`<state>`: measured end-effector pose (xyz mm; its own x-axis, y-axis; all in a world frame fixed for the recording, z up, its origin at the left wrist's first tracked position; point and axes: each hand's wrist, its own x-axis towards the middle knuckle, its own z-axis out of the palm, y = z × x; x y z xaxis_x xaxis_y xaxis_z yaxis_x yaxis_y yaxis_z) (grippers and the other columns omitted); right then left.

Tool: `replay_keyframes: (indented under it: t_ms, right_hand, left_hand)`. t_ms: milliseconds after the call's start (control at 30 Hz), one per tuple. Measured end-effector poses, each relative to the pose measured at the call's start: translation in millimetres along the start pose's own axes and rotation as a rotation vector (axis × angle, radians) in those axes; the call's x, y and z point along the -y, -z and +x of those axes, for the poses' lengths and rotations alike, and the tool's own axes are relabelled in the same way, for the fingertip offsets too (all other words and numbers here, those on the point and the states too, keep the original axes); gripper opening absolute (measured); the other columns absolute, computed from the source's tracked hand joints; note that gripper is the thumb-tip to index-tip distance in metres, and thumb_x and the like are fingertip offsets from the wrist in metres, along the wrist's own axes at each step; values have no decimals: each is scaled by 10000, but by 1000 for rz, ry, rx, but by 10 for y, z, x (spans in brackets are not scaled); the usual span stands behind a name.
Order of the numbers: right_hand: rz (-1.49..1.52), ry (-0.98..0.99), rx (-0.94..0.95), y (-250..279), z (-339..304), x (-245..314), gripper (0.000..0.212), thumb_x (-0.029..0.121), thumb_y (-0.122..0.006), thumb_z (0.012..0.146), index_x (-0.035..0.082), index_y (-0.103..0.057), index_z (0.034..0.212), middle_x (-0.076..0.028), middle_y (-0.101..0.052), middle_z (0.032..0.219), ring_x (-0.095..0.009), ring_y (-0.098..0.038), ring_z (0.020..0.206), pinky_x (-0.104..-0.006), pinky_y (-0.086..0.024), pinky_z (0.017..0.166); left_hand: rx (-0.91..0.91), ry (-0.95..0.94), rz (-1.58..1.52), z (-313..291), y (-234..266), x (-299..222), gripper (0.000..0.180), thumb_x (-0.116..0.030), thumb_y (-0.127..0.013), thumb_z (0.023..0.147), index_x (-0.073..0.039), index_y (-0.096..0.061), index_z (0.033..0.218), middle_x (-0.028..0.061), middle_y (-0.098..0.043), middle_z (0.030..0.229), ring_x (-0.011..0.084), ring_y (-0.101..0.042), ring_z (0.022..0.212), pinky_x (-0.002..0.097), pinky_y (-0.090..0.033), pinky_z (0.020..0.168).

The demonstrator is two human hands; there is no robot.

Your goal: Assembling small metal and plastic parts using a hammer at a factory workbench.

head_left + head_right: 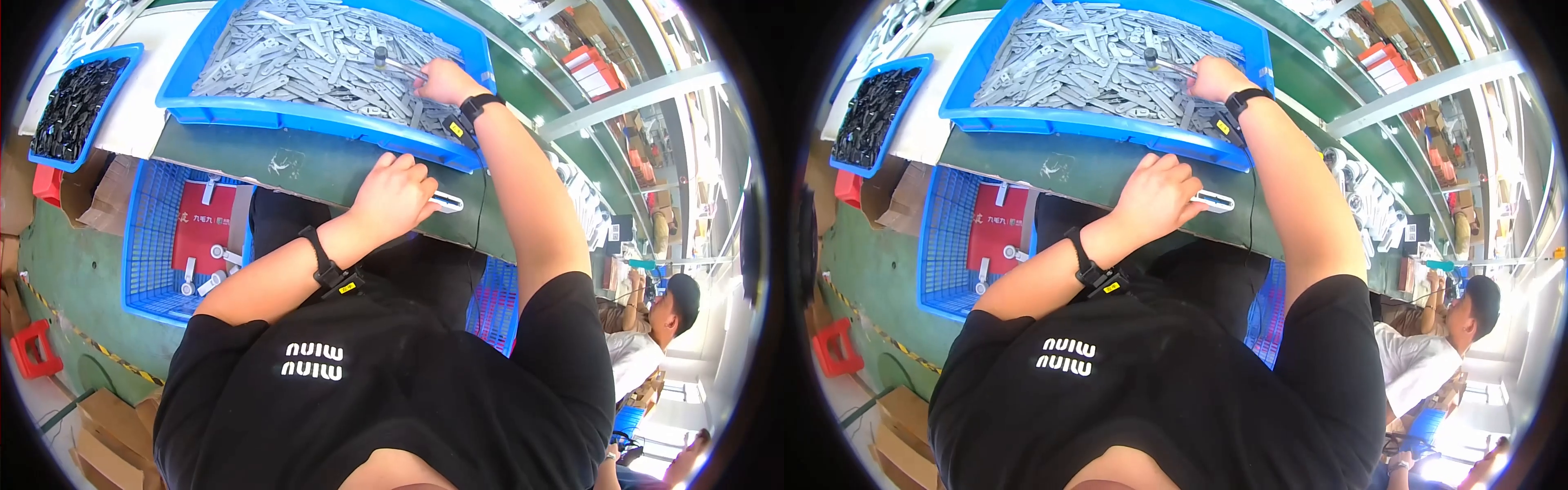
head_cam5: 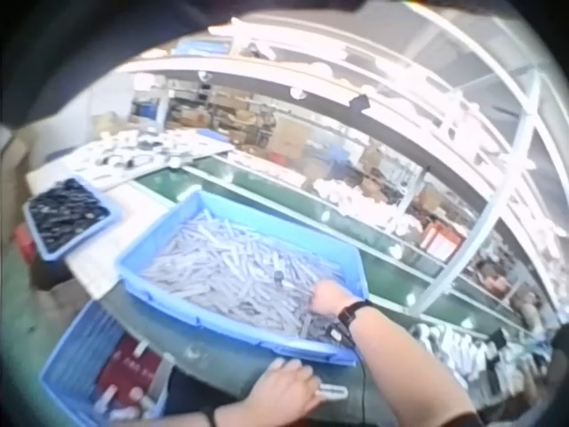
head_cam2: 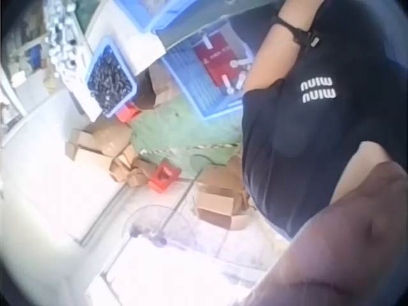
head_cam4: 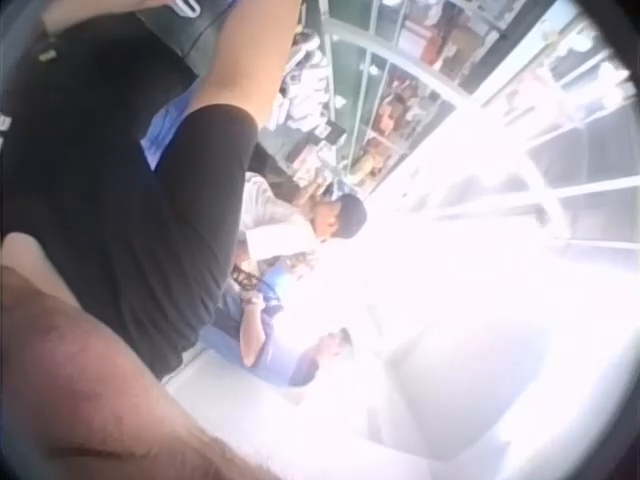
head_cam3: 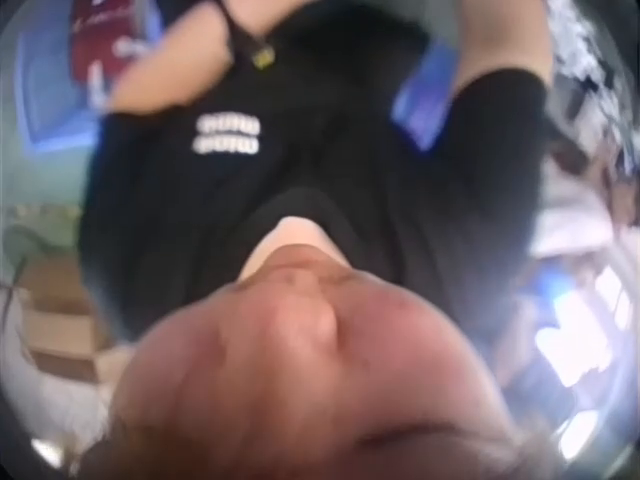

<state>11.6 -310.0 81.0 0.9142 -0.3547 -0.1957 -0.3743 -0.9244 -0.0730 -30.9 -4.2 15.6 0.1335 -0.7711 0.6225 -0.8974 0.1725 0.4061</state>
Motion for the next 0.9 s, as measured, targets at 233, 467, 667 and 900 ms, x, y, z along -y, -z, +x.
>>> replay_keyframes:
  t_ms: [233,467,667,900]
  right_hand:
    - [161,-200,-99,71,-187,157,359,342,-805,895,48,-812,1102,-161,-801,921,-305,-786,782,-433,-645,633]
    - [-5,-229,-212,45,-421,-274,370,318,-810,887,51,-838,1141,-207,-827,1077,-361,-806,1014,-457,-656,921]
    - [119,-211,-54,43,-398,-148,433,417,-900,854,47,-826,1067,-178,-817,965,-337,-785,916,-457,-620,833]
    - [105,-7,-37,74,-264,299,383,401,-925,841,85,-852,1046,-140,-830,969,-292,-783,927,-432,-596,868]
  left_hand:
    - [-10,7,46,-5,19,26,254,-346,-906,839,-138,-780,910,25,-673,876,257,-640,929,431,-480,853]
    - [16,-9,114,57,-27,-30,262,-363,-892,865,-140,-763,911,26,-685,877,258,-644,933,432,-479,847]
    - [0,7,157,3,-33,-49,271,-370,-885,872,-137,-752,907,30,-679,891,258,-640,940,429,-479,847]
    - [0,-6,134,0,-43,-20,269,-358,-889,853,-130,-752,893,27,-667,892,255,-637,940,424,-483,853]
